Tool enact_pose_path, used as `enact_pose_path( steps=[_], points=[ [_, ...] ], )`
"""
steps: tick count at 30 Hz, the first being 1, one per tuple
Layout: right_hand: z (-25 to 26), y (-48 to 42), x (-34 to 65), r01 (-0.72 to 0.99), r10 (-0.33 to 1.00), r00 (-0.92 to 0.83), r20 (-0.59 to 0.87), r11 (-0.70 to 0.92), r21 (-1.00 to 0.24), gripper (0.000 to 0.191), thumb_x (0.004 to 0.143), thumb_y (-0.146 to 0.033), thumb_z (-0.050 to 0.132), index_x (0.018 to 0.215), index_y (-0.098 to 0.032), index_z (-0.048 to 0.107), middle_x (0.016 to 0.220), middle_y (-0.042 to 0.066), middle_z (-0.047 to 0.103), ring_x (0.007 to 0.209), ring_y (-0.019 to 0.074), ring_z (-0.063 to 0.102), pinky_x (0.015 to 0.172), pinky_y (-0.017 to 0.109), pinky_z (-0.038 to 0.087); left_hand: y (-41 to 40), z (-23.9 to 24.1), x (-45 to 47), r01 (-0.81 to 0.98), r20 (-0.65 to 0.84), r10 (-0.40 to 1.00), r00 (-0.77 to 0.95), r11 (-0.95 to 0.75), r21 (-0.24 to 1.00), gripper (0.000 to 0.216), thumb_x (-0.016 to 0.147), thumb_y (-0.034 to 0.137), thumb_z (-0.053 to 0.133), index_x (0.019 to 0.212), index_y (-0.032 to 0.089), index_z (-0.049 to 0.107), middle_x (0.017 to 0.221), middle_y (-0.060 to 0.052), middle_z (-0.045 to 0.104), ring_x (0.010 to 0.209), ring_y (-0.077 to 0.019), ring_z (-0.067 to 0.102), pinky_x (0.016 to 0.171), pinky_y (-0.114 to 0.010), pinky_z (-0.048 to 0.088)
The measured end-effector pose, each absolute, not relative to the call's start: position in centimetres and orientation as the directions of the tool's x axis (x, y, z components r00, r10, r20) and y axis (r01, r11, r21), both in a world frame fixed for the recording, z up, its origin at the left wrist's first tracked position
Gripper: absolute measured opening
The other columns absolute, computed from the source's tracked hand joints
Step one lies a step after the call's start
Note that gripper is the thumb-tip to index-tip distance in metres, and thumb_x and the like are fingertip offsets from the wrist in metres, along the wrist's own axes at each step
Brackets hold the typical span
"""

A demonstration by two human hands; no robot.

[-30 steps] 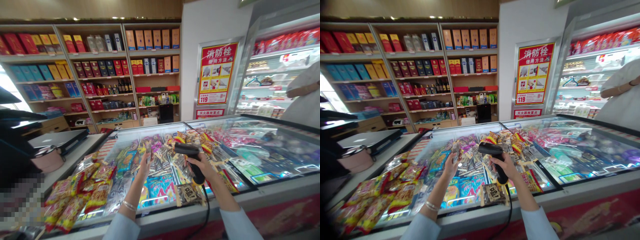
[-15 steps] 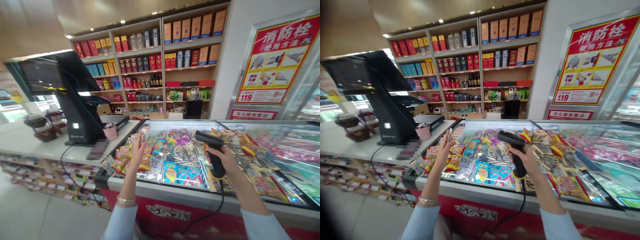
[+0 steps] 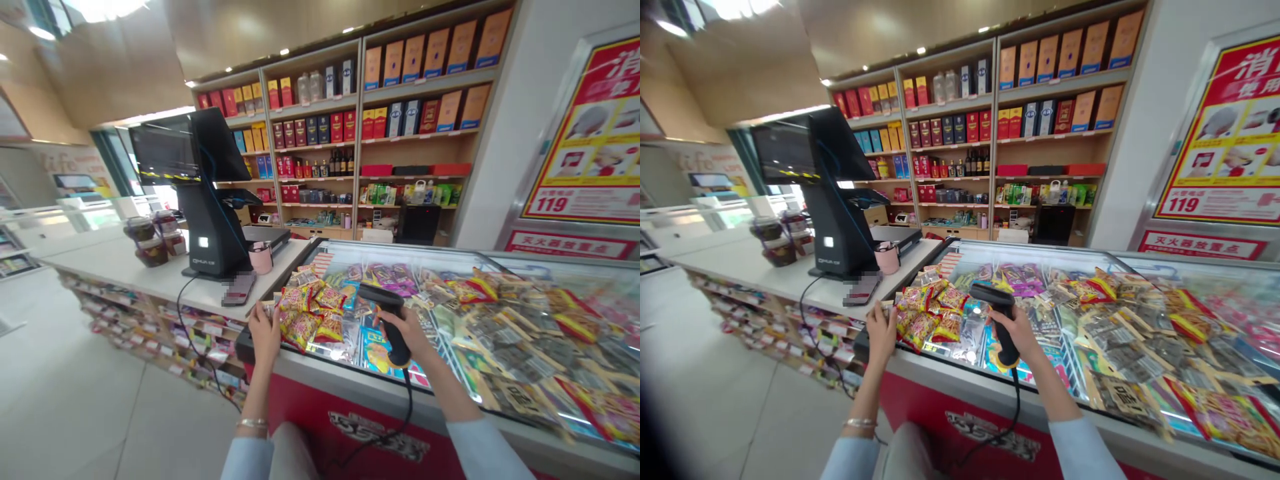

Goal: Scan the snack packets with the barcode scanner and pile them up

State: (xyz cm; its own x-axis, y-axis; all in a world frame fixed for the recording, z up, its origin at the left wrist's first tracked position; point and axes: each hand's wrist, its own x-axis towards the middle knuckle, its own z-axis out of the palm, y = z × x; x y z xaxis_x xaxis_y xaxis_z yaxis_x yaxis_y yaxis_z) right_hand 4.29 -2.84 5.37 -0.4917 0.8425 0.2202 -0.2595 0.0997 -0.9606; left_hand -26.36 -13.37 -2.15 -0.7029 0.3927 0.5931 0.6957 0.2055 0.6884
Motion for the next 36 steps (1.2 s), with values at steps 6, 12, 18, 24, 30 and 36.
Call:
enact_pose_path(
  steps=[6,12,18,24,30,36],
  points=[
    [3.2,-2.0,3.2,-0.294,0.851,-0.508,0.135,-0.024,-0.955,0.028,0.065,-0.038,0.075,0.078,-0.015,0.064,0.061,0.004,0.066,0.040,0.0118,0.052,0.036,0.023,0.041,-12.5,-3.4,-26.2,0.773,0.637,0.441,-0.632,0.296,0.562,0.078,0.086,0.059,0.040,0.144,0.008,0.030,0.144,-0.027,0.029,0.136,-0.0388,0.027,0.107,-0.058,0.023],
    [2.0,-1.1,3.2,-0.356,0.835,-0.541,0.101,-0.118,-0.927,0.031,0.067,-0.037,0.073,0.086,-0.015,0.065,0.064,0.003,0.065,0.041,0.0104,0.052,0.034,0.021,0.040,-11.1,-2.7,-26.1,0.786,0.597,0.526,-0.606,0.280,0.551,0.084,0.082,0.064,0.043,0.143,0.006,0.032,0.146,-0.030,0.027,0.137,-0.0405,0.025,0.108,-0.059,0.022],
    [1.4,-0.7,3.5,-0.384,0.861,-0.500,0.091,-0.126,-0.915,0.030,0.067,-0.037,0.074,0.084,-0.013,0.066,0.063,0.004,0.065,0.040,0.0102,0.052,0.034,0.021,0.041,-11.8,-2.6,-26.6,0.660,0.541,0.466,-0.700,0.135,0.739,0.071,0.091,0.052,0.034,0.147,0.009,0.022,0.147,-0.024,0.033,0.139,-0.0317,0.027,0.113,-0.052,0.018],
    [1.9,-1.0,3.3,-0.395,0.865,-0.492,0.096,-0.124,-0.910,0.029,0.065,-0.036,0.075,0.080,-0.014,0.065,0.061,0.004,0.066,0.040,0.0108,0.053,0.035,0.021,0.042,-13.0,-2.1,-26.2,0.517,0.488,0.258,-0.834,0.051,0.855,0.055,0.095,0.043,0.029,0.141,0.014,0.033,0.135,-0.019,0.051,0.128,-0.0251,0.046,0.106,-0.041,0.033],
    [1.9,-0.9,3.5,-0.423,0.861,-0.495,0.114,-0.125,-0.897,0.026,0.067,-0.034,0.074,0.081,-0.013,0.066,0.062,0.004,0.066,0.041,0.0107,0.054,0.037,0.020,0.043,-13.4,-2.0,-25.5,0.552,0.552,0.028,-0.833,-0.027,0.834,0.045,0.097,0.039,0.025,0.132,0.017,0.044,0.126,-0.014,0.059,0.119,-0.0200,0.054,0.100,-0.034,0.039],
    [1.8,-0.8,3.3,-0.442,0.870,-0.477,0.127,-0.112,-0.890,0.026,0.066,-0.035,0.073,0.079,-0.014,0.066,0.061,0.004,0.066,0.039,0.0107,0.053,0.036,0.021,0.040,-13.5,-1.6,-25.3,0.543,0.544,-0.015,-0.839,-0.085,0.835,0.046,0.096,0.041,0.025,0.120,0.015,0.053,0.120,-0.015,0.062,0.113,-0.0202,0.057,0.097,-0.035,0.041]
  ],
)
